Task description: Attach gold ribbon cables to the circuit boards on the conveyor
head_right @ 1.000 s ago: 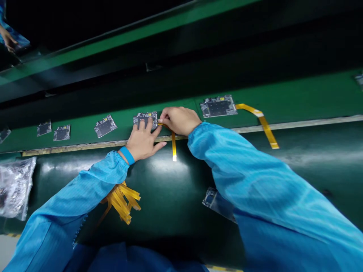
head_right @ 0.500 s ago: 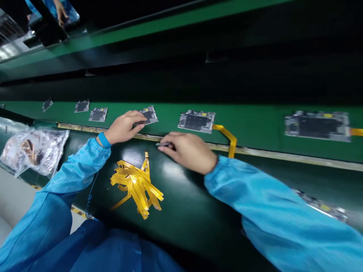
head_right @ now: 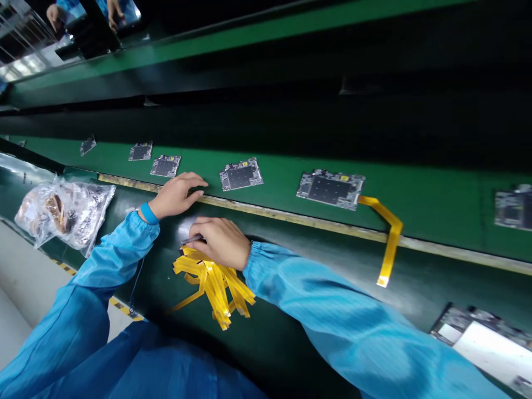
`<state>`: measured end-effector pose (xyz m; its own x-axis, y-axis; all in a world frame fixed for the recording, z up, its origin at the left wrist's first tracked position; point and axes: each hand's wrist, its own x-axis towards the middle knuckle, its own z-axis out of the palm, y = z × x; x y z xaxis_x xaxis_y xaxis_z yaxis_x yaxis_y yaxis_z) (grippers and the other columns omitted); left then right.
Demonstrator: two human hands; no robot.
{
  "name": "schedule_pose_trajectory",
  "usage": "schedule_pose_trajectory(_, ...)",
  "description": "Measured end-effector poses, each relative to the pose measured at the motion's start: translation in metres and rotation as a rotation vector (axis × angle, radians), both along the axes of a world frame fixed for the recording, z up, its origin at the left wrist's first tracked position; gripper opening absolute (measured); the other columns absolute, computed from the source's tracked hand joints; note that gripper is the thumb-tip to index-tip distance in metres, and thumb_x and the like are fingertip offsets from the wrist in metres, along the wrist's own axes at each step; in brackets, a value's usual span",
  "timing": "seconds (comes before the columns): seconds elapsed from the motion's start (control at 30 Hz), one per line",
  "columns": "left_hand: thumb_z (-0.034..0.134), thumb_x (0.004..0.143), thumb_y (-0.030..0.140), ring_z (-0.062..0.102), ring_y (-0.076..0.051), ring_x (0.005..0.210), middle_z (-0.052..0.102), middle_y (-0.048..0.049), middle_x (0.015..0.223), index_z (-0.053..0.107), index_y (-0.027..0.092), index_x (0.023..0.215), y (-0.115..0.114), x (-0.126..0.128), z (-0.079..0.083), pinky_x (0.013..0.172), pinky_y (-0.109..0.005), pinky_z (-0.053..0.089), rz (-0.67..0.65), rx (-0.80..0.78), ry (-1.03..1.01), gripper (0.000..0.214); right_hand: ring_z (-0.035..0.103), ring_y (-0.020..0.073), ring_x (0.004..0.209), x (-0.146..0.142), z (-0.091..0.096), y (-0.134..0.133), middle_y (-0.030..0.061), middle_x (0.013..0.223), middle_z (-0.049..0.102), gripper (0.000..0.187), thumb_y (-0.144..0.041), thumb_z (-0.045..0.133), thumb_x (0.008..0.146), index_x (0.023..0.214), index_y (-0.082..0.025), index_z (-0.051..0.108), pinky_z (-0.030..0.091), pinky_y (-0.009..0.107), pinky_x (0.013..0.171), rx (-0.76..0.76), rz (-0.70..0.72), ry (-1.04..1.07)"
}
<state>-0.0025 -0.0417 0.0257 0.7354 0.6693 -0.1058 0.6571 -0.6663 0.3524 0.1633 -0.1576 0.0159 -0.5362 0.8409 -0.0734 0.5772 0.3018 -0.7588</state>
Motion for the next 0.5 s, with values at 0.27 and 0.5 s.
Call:
schedule_pose_trajectory(0.27,0.065,0.094,0.034,0.057,-0.033,0.128,0.061,-0.0155,0.142,0.066,0.016,0.138,0.013,0.064,-0.001,0.102,-0.046,0.054,-0.099,0.15,0.041,0.048,0.066,0.0152,0.07,0.033,0.031,-0.012,0.005,0.092,0.075,0.026,-0.046,0.075,0.094,0.083,-0.024,0.08,0.051,0.03,0.06,-0.07,-0.221,0.65)
schedule_pose_trajectory(0.5,0.065,0.087,0.027,0.056,-0.036,0.123,0.063,-0.0209,0.131,0.068,0.01,0.131,0.031,0.108,0.0,0.094,-0.046,0.052,-0.259,0.167,0.206,0.047,0.07,0.0221,0.074,0.096,0.069,-0.02,0.0055,0.082,0.076,0.034,-0.062,0.08,0.083,0.078,-0.029,0.077,0.059,0.038,0.066,-0.015,-0.653,0.542)
